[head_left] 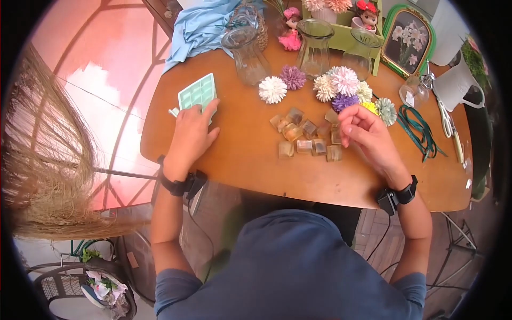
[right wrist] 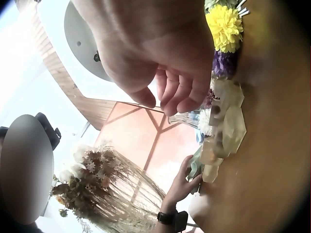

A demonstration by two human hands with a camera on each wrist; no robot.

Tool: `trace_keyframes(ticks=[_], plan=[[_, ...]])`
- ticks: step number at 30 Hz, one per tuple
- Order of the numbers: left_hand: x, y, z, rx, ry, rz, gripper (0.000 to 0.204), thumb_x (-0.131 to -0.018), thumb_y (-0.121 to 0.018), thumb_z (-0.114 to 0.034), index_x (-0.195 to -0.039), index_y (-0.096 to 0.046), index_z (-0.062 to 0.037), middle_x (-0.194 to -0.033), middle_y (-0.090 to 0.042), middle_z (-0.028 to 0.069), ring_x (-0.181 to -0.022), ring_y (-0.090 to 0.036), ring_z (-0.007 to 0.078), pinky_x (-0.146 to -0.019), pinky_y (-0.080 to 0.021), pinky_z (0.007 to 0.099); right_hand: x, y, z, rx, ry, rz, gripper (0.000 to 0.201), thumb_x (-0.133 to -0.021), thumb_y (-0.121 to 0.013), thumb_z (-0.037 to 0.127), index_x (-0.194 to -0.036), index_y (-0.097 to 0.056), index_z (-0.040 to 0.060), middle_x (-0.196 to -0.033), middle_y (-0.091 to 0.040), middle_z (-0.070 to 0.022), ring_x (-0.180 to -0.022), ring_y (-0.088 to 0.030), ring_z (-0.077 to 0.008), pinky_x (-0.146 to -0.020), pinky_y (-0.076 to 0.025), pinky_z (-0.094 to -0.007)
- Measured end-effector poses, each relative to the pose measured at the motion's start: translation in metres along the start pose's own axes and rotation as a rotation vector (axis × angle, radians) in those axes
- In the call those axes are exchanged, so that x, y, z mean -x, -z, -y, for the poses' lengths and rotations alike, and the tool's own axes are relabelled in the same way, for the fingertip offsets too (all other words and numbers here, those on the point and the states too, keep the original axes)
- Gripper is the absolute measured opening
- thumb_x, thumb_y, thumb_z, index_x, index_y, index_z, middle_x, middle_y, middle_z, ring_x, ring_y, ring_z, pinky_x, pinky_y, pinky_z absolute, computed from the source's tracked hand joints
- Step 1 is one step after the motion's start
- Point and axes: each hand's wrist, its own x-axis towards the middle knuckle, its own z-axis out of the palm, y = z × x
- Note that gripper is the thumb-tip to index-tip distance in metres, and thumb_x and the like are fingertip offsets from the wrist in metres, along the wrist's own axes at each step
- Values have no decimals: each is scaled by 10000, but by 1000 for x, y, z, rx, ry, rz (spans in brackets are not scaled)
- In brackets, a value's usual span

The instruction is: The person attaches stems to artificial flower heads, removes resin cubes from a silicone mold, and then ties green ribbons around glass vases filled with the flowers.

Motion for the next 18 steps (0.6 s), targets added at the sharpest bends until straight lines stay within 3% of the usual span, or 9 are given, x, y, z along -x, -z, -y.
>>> trace_keyframes(ticks=[3,9,13,16,18], plan=[[-10,29,-28,-6,-53,-46,539,-818,-716,-154,-1317,-519,-99,-1102,-607,164,-1053,-576,338,-928,-446,445,-1,2,-5,-9,-6,35,152,-946,-600,91,-1092,-595,50,-861,-601,11,-742,-565,-75,-712,-467,-226],[-82,27,-85,610,-332,-300,358,-855,-696,-109,-1195,-607,-45,-1004,-658,131,-877,-653,244,-785,-518,345,-1,4,-8,-42,-59,59,153,-963,-566,101,-1095,-623,46,-872,-618,14,-736,-567,-55,-702,-465,-204],[-123,6,-109,1014,-331,-318,272,-945,-617,-85,-1204,-590,-10,-926,-644,52,-810,-618,104,-725,-496,259,-1,9,-5,-57,-102,8,137,-983,-563,115,-1066,-634,33,-808,-621,-14,-704,-577,-83,-653,-465,-223],[-123,-26,-108,1197,-240,-425,254,-987,-556,-83,-1230,-572,-12,-891,-627,34,-798,-594,84,-705,-481,233,-2,17,2,-69,-78,40,158,-992,-551,145,-1059,-656,48,-800,-633,4,-683,-560,-60,-639,-440,-192],[-118,-36,-97,1198,-290,-409,245,-1021,-481,-77,-1241,-560,-6,-845,-602,24,-737,-538,66,-664,-445,206,-2,18,-3,-102,-45,27,183,-996,-548,173,-1056,-656,39,-765,-621,-3,-643,-535,-66,-601,-414,-195]])
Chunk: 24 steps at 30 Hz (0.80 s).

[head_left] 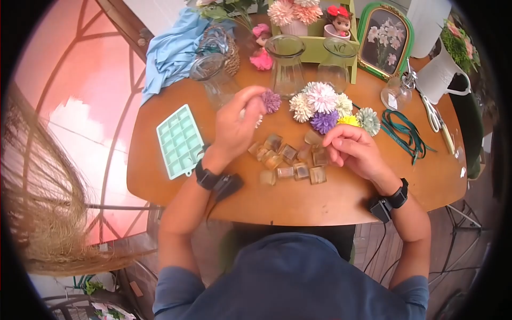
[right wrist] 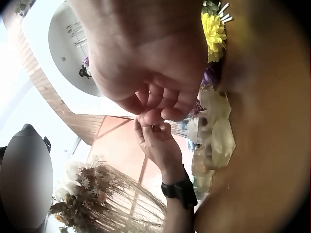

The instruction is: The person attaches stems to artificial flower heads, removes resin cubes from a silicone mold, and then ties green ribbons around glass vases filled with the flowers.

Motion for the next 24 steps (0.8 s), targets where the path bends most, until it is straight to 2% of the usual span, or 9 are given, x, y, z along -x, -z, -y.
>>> trace_keyframes(ticks=[3,6,14,18,21,24], plan=[[5,0,-4,64,36,9,241,-1031,-451,-79,-1221,-568,12,-828,-594,32,-707,-510,67,-639,-426,206,-1,4,-3,-94,-7,34,194,-995,-543,175,-1049,-655,26,-742,-609,-5,-620,-514,-66,-585,-400,-196],[9,-5,-1,76,63,36,214,-994,-511,-107,-1148,-630,-16,-808,-615,40,-712,-574,110,-661,-471,253,-3,5,-7,-132,-30,52,191,-988,-547,163,-1043,-655,15,-722,-593,-4,-611,-496,-63,-580,-392,-200],[12,-12,-5,102,88,96,192,-980,-534,-103,-1106,-649,-15,-815,-635,54,-716,-600,122,-652,-486,271,-2,10,-11,-151,-54,75,161,-965,-579,131,-1026,-653,1,-689,-536,1,-603,-439,-62,-583,-371,-227],[13,-15,-5,87,104,104,185,-975,-539,-97,-1097,-651,-13,-809,-637,58,-721,-606,123,-663,-490,271,-1,8,-10,-220,-51,100,140,-926,-555,61,-1032,-627,3,-705,-529,-4,-614,-444,-77,-588,-373,-242],[14,-16,-5,155,185,102,172,-958,-552,-73,-1088,-647,-13,-822,-635,60,-735,-609,127,-684,-492,268,-3,8,-13,-272,-13,134,198,-863,-523,-7,-1048,-593,9,-753,-534,-15,-618,-442,-88,-592,-376,-255],[16,-18,4,180,86,119,184,-1003,-499,-40,-1156,-588,8,-831,-560,27,-665,-493,65,-589,-410,213,-3,7,-13,-288,-4,136,273,-803,-496,-47,-1059,-568,16,-806,-534,-26,-623,-440,-96,-594,-376,-261]])
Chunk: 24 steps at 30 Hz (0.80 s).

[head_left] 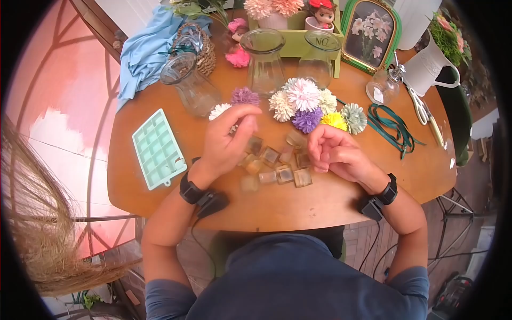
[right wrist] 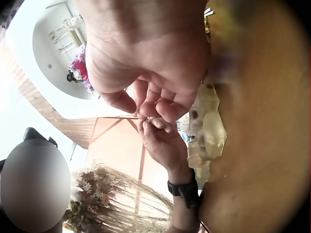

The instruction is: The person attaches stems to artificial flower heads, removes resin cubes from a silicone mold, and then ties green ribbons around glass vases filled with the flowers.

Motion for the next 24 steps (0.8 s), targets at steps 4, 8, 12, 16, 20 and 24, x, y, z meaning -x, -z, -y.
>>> trace_keyframes(ticks=[4,8,12,16,20,24], plan=[[-2,1,-6,-79,9,-53,209,-860,-603,-14,-1066,-636,-20,-885,-605,57,-766,-582,133,-696,-480,269,0,1,-1,-21,3,2,303,-769,-490,-61,-1052,-560,22,-825,-515,-24,-629,-436,-102,-593,-373,-264],[-4,0,-8,-121,-88,-63,285,-788,-595,38,-1061,-634,-34,-855,-550,48,-730,-553,141,-677,-467,271,-1,0,0,-23,0,1,306,-755,-493,-60,-1042,-559,24,-819,-498,-15,-629,-430,-102,-593,-372,-266],[-4,0,-7,-120,-91,-54,309,-771,-570,69,-1056,-631,-32,-857,-530,51,-730,-543,146,-671,-462,273,-1,1,-1,-26,7,8,303,-752,-494,-55,-1038,-555,25,-820,-495,-11,-629,-427,-102,-593,-372,-265],[-4,0,-7,-109,-94,-43,305,-772,-563,74,-1053,-629,-26,-857,-527,57,-743,-539,150,-675,-461,270,-2,2,-1,-38,11,17,297,-750,-496,-50,-1031,-550,26,-823,-494,-8,-628,-427,-103,-592,-373,-265],[-4,0,-8,-95,-89,-35,301,-776,-554,75,-1051,-628,-22,-857,-524,61,-744,-533,154,-676,-459,270,-1,0,0,-52,6,14,285,-750,-498,-49,-1022,-543,26,-825,-494,-8,-628,-425,-100,-590,-373,-265],[-4,0,-7,-93,-94,-25,295,-781,-548,72,-1050,-627,-19,-852,-522,62,-741,-527,154,-669,-452,267,-1,1,0,-26,-10,-3,272,-754,-497,-52,-1012,-536,24,-824,-494,-6,-626,-419,-95,-588,-370,-264]])
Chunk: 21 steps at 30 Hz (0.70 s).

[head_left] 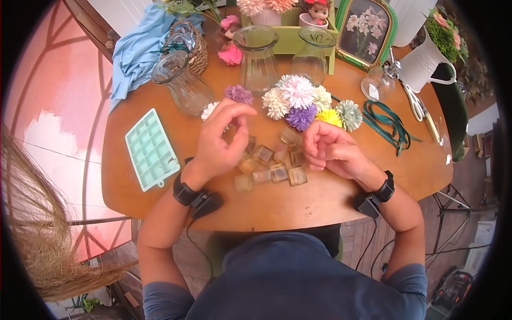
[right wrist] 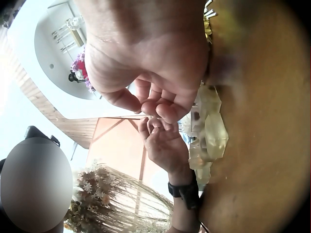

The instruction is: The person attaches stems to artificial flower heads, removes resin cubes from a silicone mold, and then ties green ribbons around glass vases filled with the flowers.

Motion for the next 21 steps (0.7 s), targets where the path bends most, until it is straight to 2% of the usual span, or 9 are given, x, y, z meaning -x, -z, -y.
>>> trace_keyframes(ticks=[21], plan=[[0,0,0,-49,-23,36,266,-800,-543,76,-1033,-626,-24,-857,-527,63,-724,-535,153,-661,-443,266,0,0,0,26,-23,4,259,-752,-503,-25,-1004,-541,25,-825,-485,3,-620,-402,-82,-585,-363,-253]])
